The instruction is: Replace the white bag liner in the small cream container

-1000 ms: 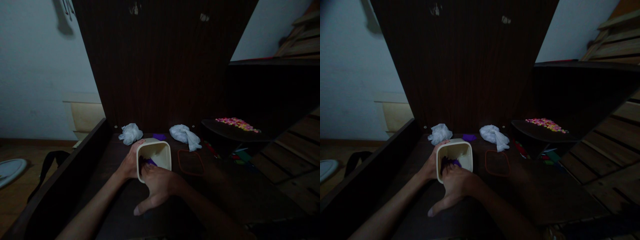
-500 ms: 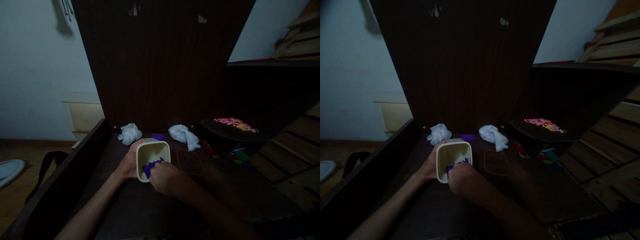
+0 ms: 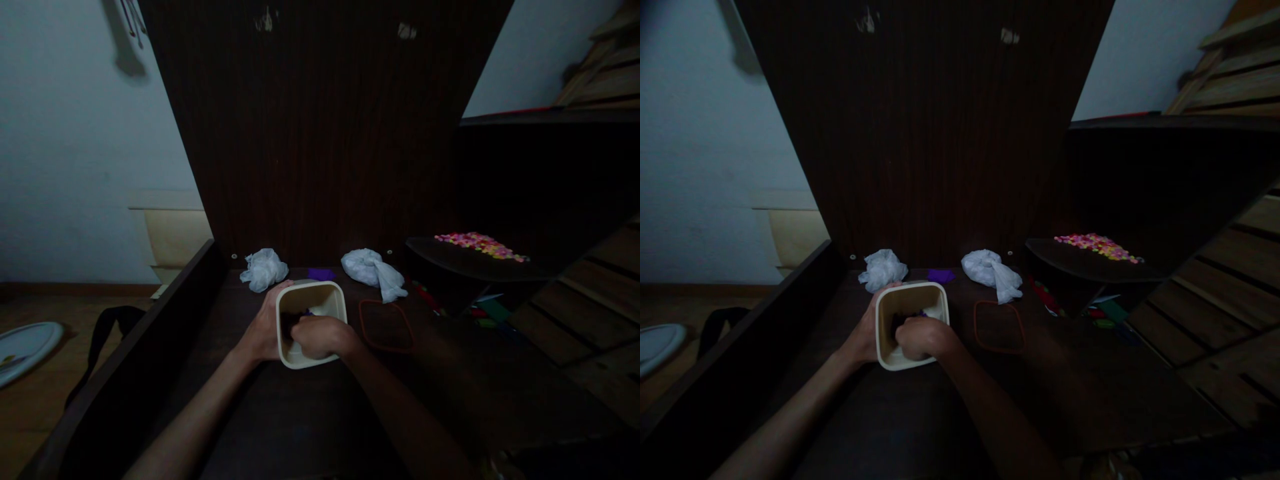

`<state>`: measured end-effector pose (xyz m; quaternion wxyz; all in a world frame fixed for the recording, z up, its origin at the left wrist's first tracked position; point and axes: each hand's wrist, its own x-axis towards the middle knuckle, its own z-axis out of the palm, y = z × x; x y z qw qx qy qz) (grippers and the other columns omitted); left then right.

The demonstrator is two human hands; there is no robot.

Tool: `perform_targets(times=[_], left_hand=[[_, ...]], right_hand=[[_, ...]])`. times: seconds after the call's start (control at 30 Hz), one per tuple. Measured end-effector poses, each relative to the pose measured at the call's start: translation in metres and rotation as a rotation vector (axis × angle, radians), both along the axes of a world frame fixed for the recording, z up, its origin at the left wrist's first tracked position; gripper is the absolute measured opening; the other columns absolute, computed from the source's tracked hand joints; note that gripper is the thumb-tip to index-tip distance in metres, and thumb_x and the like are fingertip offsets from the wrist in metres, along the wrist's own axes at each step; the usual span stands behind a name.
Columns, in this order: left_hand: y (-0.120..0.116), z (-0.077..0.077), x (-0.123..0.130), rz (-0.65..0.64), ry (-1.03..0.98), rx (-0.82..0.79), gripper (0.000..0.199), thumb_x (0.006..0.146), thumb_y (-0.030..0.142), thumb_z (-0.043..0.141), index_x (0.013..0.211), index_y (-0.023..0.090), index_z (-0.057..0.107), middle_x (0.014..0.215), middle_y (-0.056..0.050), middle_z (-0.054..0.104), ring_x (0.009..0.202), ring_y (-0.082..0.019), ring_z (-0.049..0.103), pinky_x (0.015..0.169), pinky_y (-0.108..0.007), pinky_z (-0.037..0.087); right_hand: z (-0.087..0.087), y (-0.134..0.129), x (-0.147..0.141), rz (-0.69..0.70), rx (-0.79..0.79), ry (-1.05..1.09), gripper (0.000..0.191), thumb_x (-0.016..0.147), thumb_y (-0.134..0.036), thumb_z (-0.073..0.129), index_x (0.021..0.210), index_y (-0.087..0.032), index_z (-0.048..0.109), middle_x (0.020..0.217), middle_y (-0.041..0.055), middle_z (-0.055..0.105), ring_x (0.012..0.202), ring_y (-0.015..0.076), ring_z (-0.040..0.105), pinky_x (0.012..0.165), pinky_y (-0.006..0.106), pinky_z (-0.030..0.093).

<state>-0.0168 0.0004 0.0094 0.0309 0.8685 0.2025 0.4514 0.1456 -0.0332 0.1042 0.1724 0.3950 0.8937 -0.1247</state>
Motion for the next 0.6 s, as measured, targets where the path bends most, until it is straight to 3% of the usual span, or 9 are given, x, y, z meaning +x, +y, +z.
perform_targets(times=[0.2,0.37,0.47,0.6], left_hand=[[-0.004,0.003,0.001,-0.006,0.033,-0.023,0.118,0.068,0.044,0.086,0.158,0.021,0.014,0.151,-0.024,0.039,0.139,-0.046,0.044,0.113,-0.064,0.043],[-0.005,0.004,0.004,-0.011,0.007,-0.049,0.119,0.067,0.045,0.088,0.159,0.026,0.014,0.152,-0.021,0.043,0.138,-0.047,0.046,0.111,-0.066,0.044],[-0.007,0.008,0.008,-0.019,0.003,-0.020,0.121,0.066,0.049,0.087,0.159,0.025,0.014,0.151,-0.021,0.043,0.138,-0.047,0.047,0.111,-0.067,0.045],[-0.009,0.014,0.014,-0.013,0.015,0.016,0.119,0.068,0.051,0.086,0.160,0.025,0.014,0.149,-0.021,0.044,0.137,-0.047,0.047,0.111,-0.067,0.044]], right_hand=[[0.029,-0.039,0.030,0.143,-0.028,0.049,0.036,0.084,-0.009,0.057,0.117,-0.005,0.070,0.110,0.0202,0.076,0.098,0.0293,0.074,0.072,0.031,0.055],[0.023,-0.076,0.046,0.058,0.108,0.117,0.028,0.086,-0.010,0.053,0.105,-0.007,0.073,0.115,0.0219,0.073,0.090,0.0274,0.073,0.077,0.036,0.056],[0.013,-0.076,0.041,0.002,0.180,0.005,0.025,0.088,-0.010,0.052,0.099,-0.010,0.075,0.103,0.0201,0.076,0.086,0.0271,0.073,0.076,0.037,0.056],[0.007,-0.054,0.028,-0.037,0.196,-0.114,0.015,0.083,-0.013,0.063,0.085,-0.012,0.078,0.085,0.0178,0.077,0.078,0.0272,0.073,0.074,0.037,0.056]])
